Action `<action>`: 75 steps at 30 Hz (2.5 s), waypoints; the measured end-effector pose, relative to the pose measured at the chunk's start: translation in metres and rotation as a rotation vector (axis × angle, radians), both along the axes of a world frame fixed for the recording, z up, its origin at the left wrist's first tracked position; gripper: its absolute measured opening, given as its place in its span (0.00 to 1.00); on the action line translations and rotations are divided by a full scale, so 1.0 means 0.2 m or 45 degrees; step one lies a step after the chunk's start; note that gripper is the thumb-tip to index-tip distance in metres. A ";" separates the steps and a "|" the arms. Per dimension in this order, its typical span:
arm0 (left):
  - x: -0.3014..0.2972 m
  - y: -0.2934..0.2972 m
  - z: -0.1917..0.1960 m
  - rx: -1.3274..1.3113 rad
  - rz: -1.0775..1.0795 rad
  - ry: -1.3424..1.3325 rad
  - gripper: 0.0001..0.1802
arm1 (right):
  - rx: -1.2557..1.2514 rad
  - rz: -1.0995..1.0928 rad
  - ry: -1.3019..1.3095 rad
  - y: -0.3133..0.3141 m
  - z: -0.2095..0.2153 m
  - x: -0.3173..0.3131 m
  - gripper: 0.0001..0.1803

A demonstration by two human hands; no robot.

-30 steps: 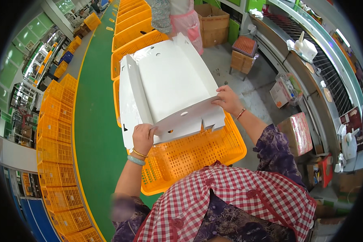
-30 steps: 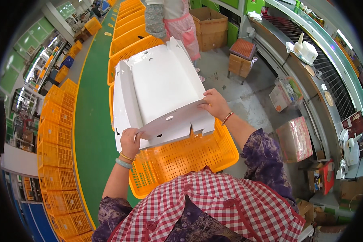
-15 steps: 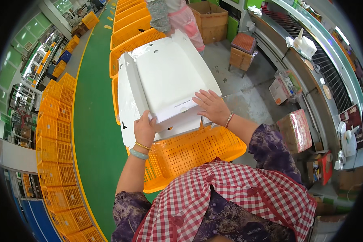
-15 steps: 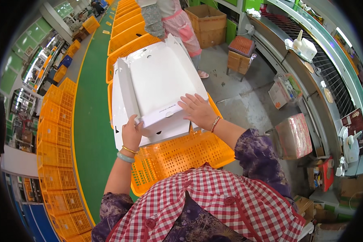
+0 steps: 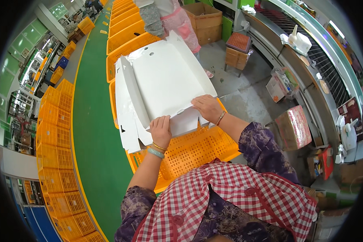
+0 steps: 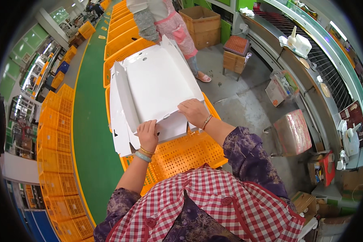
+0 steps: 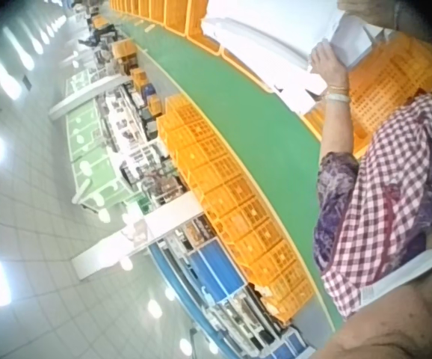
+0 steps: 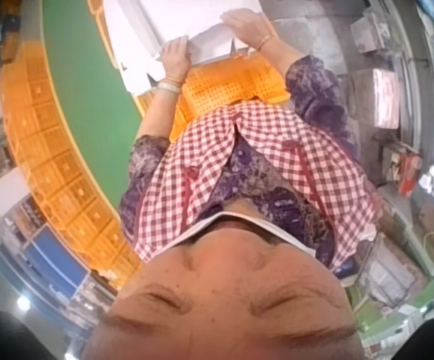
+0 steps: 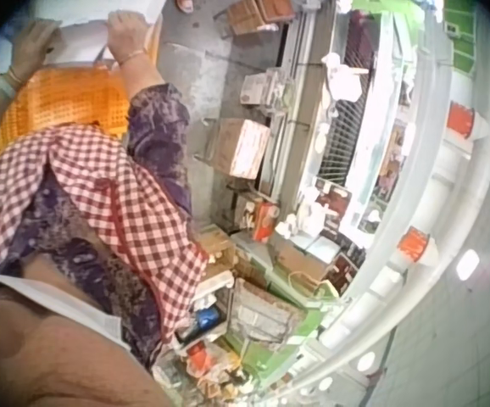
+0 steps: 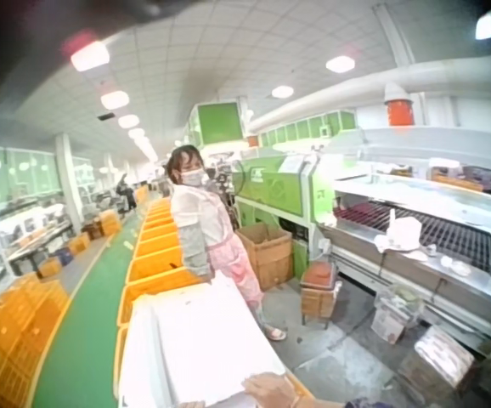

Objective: The person assembles white cardboard boxes by hand on a factory assembly line. They unwrap a flat-packed box, fold the side flaps to form the box structure, and tuck the tabs into place. The process is repeated for multiple units, with the finished boxes being stacked in a yellow plastic crate.

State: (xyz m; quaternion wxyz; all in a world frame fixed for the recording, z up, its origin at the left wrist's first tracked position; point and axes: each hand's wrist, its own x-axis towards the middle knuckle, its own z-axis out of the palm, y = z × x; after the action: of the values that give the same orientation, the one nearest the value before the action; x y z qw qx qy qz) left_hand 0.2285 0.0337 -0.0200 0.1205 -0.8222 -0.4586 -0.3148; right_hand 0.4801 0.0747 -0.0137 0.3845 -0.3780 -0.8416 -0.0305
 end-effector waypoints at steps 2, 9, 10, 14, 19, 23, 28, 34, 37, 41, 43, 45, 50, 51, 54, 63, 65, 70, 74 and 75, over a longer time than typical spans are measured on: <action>0.01 0.02 0.00 0.011 -0.008 -0.033 0.12 | -0.109 0.004 -0.036 0.01 0.00 0.00 0.06; 0.03 0.02 0.09 -0.192 -0.021 -0.011 0.05 | -0.491 0.061 -0.342 0.07 0.09 -0.01 0.12; 0.01 0.02 0.11 -0.312 -0.041 0.051 0.05 | -0.523 0.092 -0.348 0.08 0.10 -0.02 0.13; -0.05 0.08 0.26 -0.847 -0.019 0.229 0.07 | -0.616 0.059 -0.354 0.07 0.13 -0.04 0.14; -0.10 0.11 0.24 -0.954 -0.041 0.156 0.10 | -0.656 -0.029 -0.351 0.03 0.14 -0.05 0.15; -0.07 0.09 0.26 -0.899 0.023 0.204 0.10 | -0.673 -0.055 -0.383 0.02 0.12 -0.07 0.15; -0.04 0.07 0.26 -0.968 0.148 0.236 0.10 | -0.589 -0.080 -0.351 -0.01 0.12 -0.07 0.15; -0.03 0.06 0.27 -0.877 0.187 0.215 0.12 | -0.425 -0.093 -0.326 -0.03 0.15 -0.09 0.17; -0.03 0.04 0.26 -0.831 0.179 0.181 0.12 | -0.409 -0.044 -0.322 -0.02 0.13 -0.06 0.18; -0.04 0.03 0.22 -0.749 0.190 0.110 0.14 | -0.421 0.031 -0.163 0.00 0.11 0.07 0.16; -0.05 0.02 0.20 -0.711 0.188 0.092 0.14 | -0.367 0.086 -0.230 0.01 0.11 0.16 0.15; -0.04 0.01 0.19 -0.674 0.178 0.103 0.15 | -0.323 0.062 -0.297 -0.02 0.10 0.15 0.14; -0.08 0.03 0.20 -0.668 0.156 0.185 0.15 | -0.112 -0.059 -0.340 -0.08 0.06 0.10 0.12; -0.09 0.03 0.20 -0.667 0.146 0.199 0.15 | -0.098 -0.070 -0.332 -0.08 0.06 0.09 0.11; -0.15 0.04 0.23 -0.828 0.147 0.236 0.16 | -0.107 -0.088 -0.343 -0.09 0.07 0.08 0.11; -0.14 0.03 0.33 -1.057 0.190 0.015 0.17 | -0.123 -0.142 -0.299 -0.14 0.05 0.08 0.12; -0.12 0.01 0.32 -1.089 0.233 0.017 0.18 | -0.132 -0.143 -0.272 -0.16 0.03 0.07 0.12; -0.11 -0.03 0.32 -1.093 0.230 0.015 0.19 | -0.130 -0.150 -0.226 -0.19 0.04 0.07 0.12; -0.12 -0.03 0.35 -1.237 0.165 0.018 0.20 | -0.140 -0.133 -0.238 -0.18 0.03 0.08 0.13; -0.13 -0.03 0.35 -1.306 0.148 0.026 0.20 | -0.144 -0.131 -0.239 -0.17 0.02 0.08 0.13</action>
State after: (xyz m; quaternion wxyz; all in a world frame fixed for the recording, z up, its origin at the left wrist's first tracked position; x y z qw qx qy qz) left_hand 0.2028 0.0285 0.0507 -0.2762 -0.7518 -0.5977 -0.0341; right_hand 0.4968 0.0400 -0.0094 0.2801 -0.4371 -0.8538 -0.0380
